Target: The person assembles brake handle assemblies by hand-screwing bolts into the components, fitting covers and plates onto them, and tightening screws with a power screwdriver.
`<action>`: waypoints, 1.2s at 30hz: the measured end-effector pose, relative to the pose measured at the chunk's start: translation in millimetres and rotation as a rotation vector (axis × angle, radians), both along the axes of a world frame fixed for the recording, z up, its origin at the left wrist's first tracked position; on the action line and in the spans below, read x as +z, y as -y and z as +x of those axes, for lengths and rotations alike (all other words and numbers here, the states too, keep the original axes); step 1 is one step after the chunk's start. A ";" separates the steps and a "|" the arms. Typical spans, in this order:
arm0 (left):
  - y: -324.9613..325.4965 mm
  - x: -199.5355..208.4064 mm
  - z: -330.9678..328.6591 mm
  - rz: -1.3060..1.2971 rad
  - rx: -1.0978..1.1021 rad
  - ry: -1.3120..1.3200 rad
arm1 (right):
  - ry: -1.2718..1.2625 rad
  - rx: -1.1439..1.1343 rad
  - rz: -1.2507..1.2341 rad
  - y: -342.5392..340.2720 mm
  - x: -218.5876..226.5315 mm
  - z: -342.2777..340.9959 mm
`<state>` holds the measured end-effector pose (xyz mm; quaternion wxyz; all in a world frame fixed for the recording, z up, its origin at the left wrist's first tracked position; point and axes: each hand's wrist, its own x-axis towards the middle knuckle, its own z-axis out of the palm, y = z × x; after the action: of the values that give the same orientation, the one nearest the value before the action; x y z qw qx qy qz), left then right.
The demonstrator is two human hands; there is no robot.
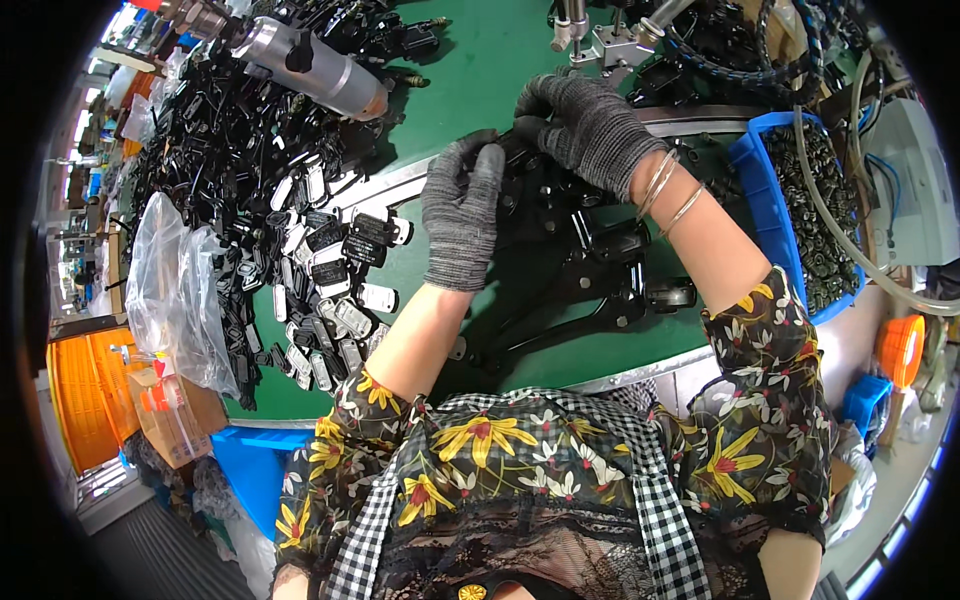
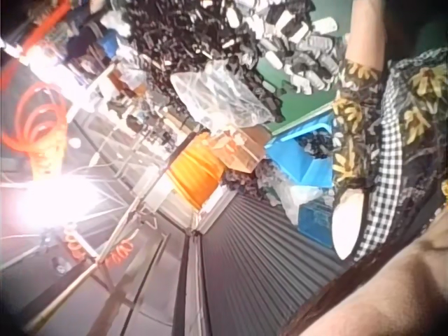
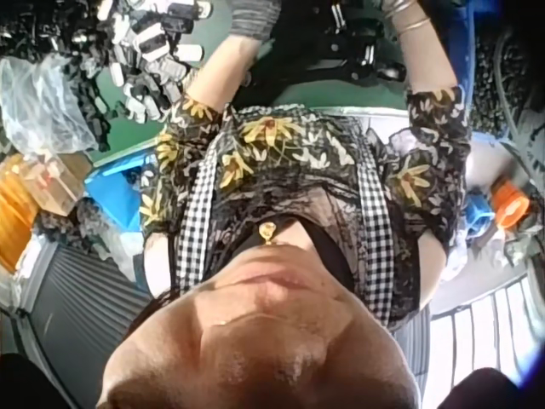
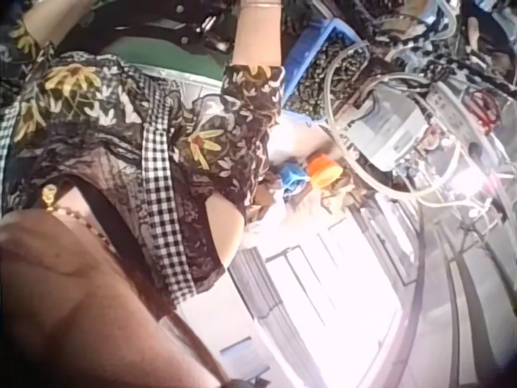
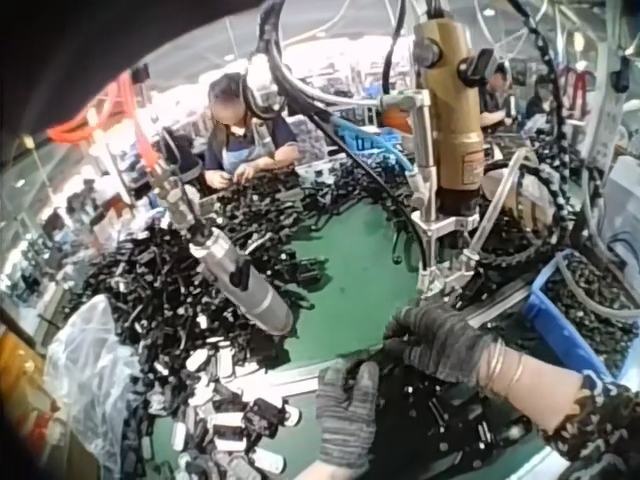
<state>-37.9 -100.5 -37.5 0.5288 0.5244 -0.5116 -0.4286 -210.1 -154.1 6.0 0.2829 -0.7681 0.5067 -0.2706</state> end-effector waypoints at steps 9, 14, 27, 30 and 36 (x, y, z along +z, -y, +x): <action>-31.0 19.6 45.6 -0.160 0.042 0.312 | -0.274 -0.002 -0.427 -37.2 47.5 60.1; -76.1 28.2 116.3 -0.163 0.070 0.599 | -0.294 0.326 -0.423 -33.6 22.9 138.6; -46.0 -16.0 340.8 -0.206 0.574 1.374 | -0.661 0.442 -0.305 -28.1 -20.0 171.8; -27.3 -13.4 342.8 0.066 0.749 1.524 | -0.646 0.454 -0.328 -28.2 -19.0 174.8; -36.8 -20.9 331.9 0.291 0.678 1.298 | -0.492 0.437 -0.311 -44.5 2.3 142.1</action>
<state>294.0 -63.7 -58.4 0.1491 0.8657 -0.4692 0.0903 -68.0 -109.6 8.3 0.0834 -0.9343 0.3361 -0.0845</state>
